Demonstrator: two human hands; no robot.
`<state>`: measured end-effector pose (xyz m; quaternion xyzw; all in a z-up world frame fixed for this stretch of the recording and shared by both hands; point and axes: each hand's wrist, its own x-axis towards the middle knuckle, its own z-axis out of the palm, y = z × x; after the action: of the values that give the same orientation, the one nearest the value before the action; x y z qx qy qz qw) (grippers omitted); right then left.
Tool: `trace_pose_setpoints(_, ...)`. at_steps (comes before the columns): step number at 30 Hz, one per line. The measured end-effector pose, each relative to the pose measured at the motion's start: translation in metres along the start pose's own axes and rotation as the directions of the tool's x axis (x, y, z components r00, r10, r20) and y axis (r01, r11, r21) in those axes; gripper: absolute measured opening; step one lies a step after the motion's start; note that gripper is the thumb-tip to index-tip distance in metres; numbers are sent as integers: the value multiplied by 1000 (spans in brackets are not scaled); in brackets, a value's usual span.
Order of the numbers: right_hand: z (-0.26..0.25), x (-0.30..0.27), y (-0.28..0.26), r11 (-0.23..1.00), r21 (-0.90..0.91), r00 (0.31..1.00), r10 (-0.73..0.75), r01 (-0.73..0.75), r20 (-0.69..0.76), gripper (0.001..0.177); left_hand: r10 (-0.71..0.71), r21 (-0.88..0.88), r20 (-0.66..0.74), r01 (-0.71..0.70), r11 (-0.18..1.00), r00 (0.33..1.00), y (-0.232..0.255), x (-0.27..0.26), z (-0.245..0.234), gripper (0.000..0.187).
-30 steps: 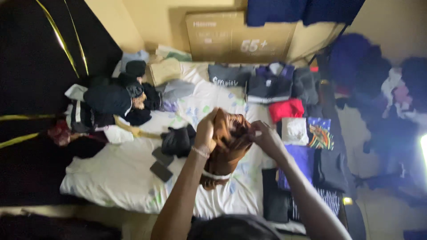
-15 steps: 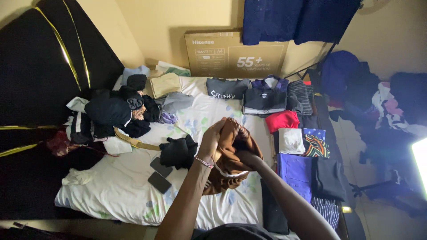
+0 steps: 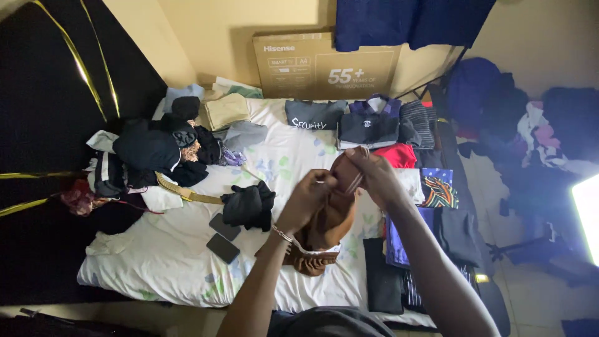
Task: Folding various clothing items such as socks, a t-shirt, and pants on a bed.
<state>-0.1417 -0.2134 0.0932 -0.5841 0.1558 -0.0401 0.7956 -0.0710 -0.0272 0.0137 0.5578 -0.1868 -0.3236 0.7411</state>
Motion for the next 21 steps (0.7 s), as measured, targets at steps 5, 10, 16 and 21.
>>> trace_pose_setpoints(5,9,-7,-11,992,101,997,-76,76,-4,27,242,279,-74,-213,937,967,49,-26,38,49)
trace_pose_setpoints(10,8,-10,11,974,-79,976,-215,213,-16,27,549,587,-111,-391,708,828,78,-37,55,60)
trace_pose_setpoints(16,40,-27,9,698,-578,847,-531,422,-23,22,388,767,-207,-97,635,898,36,-3,32,28)
trace_pose_setpoints(21,16,-13,58,244,-750,677,-651,615,343,17,348,572,-329,-109,813,878,50,11,15,36)
